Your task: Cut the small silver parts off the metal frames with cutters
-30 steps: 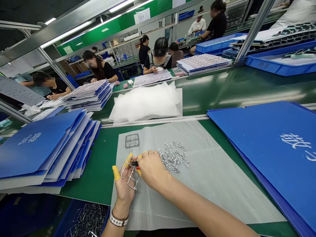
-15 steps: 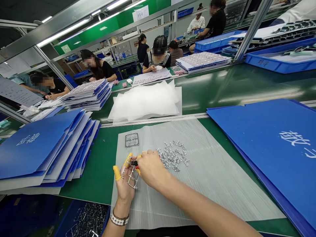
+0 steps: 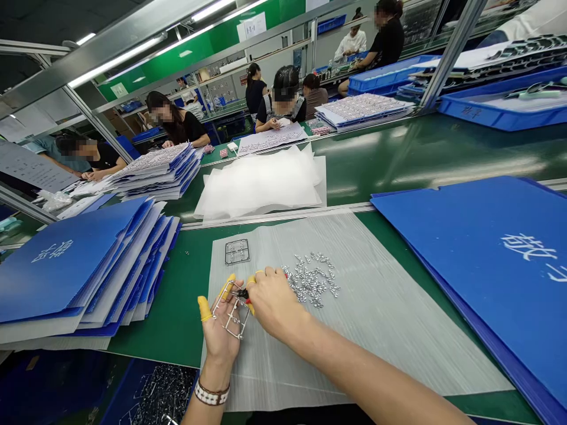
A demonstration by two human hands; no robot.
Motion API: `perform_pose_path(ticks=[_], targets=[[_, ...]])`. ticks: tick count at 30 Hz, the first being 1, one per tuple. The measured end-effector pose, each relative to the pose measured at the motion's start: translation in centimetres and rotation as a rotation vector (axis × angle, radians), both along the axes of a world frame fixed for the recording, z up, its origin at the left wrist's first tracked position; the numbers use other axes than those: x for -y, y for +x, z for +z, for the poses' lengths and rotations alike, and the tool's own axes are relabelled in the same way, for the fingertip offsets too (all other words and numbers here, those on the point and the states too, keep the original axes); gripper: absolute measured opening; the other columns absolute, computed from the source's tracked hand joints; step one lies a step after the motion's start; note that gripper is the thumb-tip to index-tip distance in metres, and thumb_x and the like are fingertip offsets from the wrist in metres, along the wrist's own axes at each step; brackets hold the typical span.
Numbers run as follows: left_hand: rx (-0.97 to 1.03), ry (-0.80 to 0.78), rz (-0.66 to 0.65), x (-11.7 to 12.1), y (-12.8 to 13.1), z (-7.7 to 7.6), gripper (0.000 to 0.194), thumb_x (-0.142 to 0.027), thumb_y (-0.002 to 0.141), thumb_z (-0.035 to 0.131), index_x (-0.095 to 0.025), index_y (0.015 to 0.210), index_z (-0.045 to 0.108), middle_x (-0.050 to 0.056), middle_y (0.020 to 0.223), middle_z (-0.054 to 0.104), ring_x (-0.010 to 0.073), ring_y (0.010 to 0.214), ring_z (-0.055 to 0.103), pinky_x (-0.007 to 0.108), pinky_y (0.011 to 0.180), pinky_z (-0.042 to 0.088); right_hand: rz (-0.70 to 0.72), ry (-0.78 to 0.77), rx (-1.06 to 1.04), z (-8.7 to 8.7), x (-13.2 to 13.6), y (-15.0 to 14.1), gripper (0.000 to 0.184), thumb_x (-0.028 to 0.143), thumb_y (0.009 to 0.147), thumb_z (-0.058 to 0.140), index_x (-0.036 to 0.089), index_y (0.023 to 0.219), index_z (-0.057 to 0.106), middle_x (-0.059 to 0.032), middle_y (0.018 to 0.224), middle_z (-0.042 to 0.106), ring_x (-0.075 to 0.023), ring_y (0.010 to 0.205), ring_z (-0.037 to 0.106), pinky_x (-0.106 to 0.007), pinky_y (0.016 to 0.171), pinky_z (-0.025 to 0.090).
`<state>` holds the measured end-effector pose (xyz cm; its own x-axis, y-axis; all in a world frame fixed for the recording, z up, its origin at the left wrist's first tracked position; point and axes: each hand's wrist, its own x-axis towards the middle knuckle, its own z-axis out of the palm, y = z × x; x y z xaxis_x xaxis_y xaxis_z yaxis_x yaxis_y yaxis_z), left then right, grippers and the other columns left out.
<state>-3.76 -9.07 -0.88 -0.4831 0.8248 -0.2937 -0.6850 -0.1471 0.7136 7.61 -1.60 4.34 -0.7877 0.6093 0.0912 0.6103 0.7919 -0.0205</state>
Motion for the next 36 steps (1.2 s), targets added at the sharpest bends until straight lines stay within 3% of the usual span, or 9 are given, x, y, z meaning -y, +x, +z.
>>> perform_pose_path(ticks=[6, 11, 27, 36], targets=[[0.080, 0.029, -0.022, 0.0, -0.7, 0.0, 0.066, -0.067, 0.080, 0.038, -0.014, 0.104, 0.068, 0.015, 0.108, 0.067, 0.0268, 0.097, 0.063, 0.038, 0.088, 0.046, -0.025, -0.039, 0.028, -0.9, 0.2, 0.9, 0.016, 0.030, 0.081, 0.061, 0.015, 0.086, 0.063, -0.0092, 0.080, 0.062, -0.0255, 0.078, 0.055, -0.035, 0.069, 0.036], [0.094, 0.054, -0.032, -0.1, -0.6, 0.2, 0.068, -0.067, 0.082, 0.034, -0.012, 0.102, 0.069, 0.015, 0.110, 0.066, 0.0264, 0.096, 0.063, 0.036, 0.088, 0.046, -0.023, -0.053, 0.047, -0.6, 0.4, 0.8, 0.013, 0.025, 0.080, 0.059, 0.014, 0.086, 0.064, -0.0103, 0.083, 0.062, -0.0256, 0.080, 0.055, -0.036, 0.069, 0.036], [-0.056, 0.056, 0.004, 0.0, -0.1, 0.3, 0.069, -0.069, 0.081, 0.032, -0.015, 0.106, 0.068, 0.015, 0.109, 0.066, 0.0266, 0.098, 0.062, 0.038, 0.088, 0.046, 0.015, -0.062, 0.109, -0.6, 0.5, 0.0, 0.009, 0.022, 0.078, 0.062, 0.014, 0.082, 0.063, -0.0102, 0.076, 0.062, -0.0248, 0.069, 0.059, -0.034, 0.060, 0.039], [-0.052, 0.041, 0.039, 0.0, -0.8, 0.3, 0.069, -0.067, 0.083, 0.030, -0.015, 0.108, 0.067, 0.014, 0.113, 0.065, 0.0235, 0.098, 0.062, 0.033, 0.088, 0.046, 0.041, -0.053, 0.042, -0.9, 1.8, 0.1, 0.017, 0.029, 0.076, 0.064, 0.014, 0.085, 0.064, -0.0108, 0.082, 0.062, -0.0276, 0.079, 0.055, -0.039, 0.068, 0.039]])
